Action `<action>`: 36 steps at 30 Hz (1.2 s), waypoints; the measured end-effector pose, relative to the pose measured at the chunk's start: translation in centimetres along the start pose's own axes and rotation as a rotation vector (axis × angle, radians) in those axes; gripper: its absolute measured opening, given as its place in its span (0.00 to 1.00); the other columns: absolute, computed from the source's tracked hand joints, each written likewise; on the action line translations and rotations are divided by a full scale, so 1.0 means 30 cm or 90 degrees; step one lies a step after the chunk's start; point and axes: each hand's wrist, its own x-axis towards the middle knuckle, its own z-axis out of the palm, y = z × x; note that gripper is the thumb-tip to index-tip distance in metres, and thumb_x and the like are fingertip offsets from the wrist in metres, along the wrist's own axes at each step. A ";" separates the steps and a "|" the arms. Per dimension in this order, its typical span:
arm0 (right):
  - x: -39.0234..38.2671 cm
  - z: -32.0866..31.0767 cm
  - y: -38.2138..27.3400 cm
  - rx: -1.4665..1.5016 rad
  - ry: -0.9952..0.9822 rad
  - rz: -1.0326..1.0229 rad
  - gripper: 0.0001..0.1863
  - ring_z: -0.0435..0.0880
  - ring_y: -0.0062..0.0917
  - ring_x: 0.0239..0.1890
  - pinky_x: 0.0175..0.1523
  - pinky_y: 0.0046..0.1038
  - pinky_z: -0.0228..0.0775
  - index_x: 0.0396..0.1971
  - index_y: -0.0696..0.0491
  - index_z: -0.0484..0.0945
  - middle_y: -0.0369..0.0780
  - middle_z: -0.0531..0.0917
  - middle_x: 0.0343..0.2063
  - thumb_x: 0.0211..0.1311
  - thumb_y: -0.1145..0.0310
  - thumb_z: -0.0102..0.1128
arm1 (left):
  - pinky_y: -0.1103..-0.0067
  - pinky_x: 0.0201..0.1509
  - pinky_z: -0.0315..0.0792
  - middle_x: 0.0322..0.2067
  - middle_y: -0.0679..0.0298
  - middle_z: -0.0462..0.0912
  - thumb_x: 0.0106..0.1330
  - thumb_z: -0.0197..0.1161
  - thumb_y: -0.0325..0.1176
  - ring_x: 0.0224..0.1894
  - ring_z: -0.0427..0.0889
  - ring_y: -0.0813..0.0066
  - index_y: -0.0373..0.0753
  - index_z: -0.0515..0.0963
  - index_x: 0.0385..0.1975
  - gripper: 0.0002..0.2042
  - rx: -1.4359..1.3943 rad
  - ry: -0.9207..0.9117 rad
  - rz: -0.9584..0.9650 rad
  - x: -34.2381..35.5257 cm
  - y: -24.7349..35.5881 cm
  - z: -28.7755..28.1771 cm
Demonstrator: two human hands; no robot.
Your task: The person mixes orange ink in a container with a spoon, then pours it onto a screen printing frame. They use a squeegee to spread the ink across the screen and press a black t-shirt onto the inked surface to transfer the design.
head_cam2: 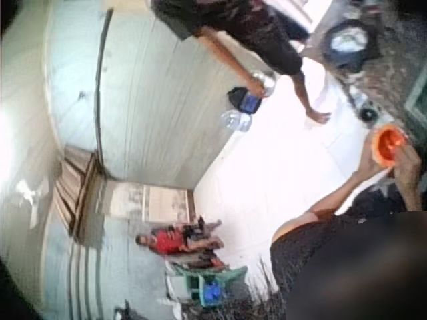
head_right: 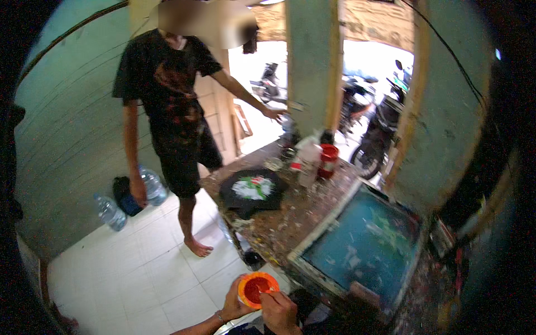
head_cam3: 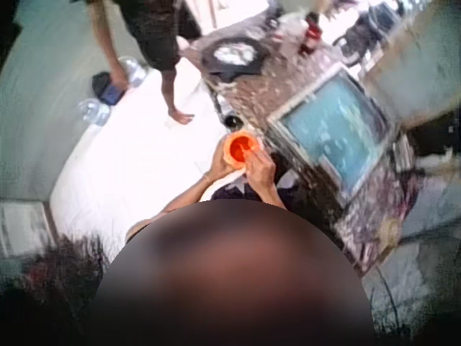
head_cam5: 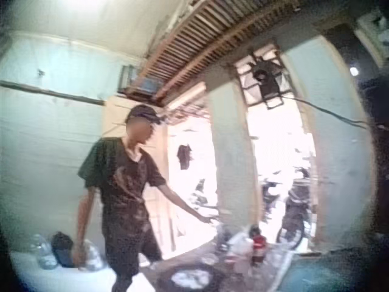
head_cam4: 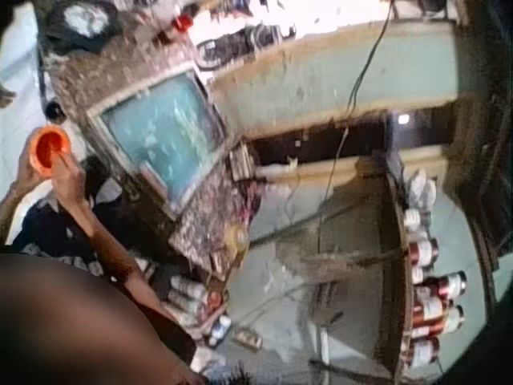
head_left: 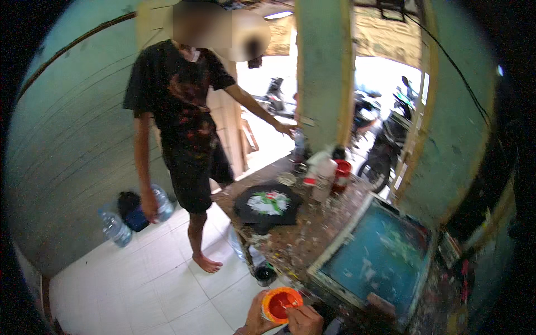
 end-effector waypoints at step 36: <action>0.021 -0.240 0.060 0.095 0.143 0.118 0.07 0.88 0.30 0.31 0.37 0.27 0.79 0.37 0.61 0.85 0.46 0.87 0.30 0.57 0.79 0.69 | 0.63 0.77 0.54 0.69 0.51 0.58 0.36 0.88 0.42 0.74 0.57 0.54 0.39 0.50 0.71 0.62 0.077 -0.124 0.082 0.106 0.047 0.036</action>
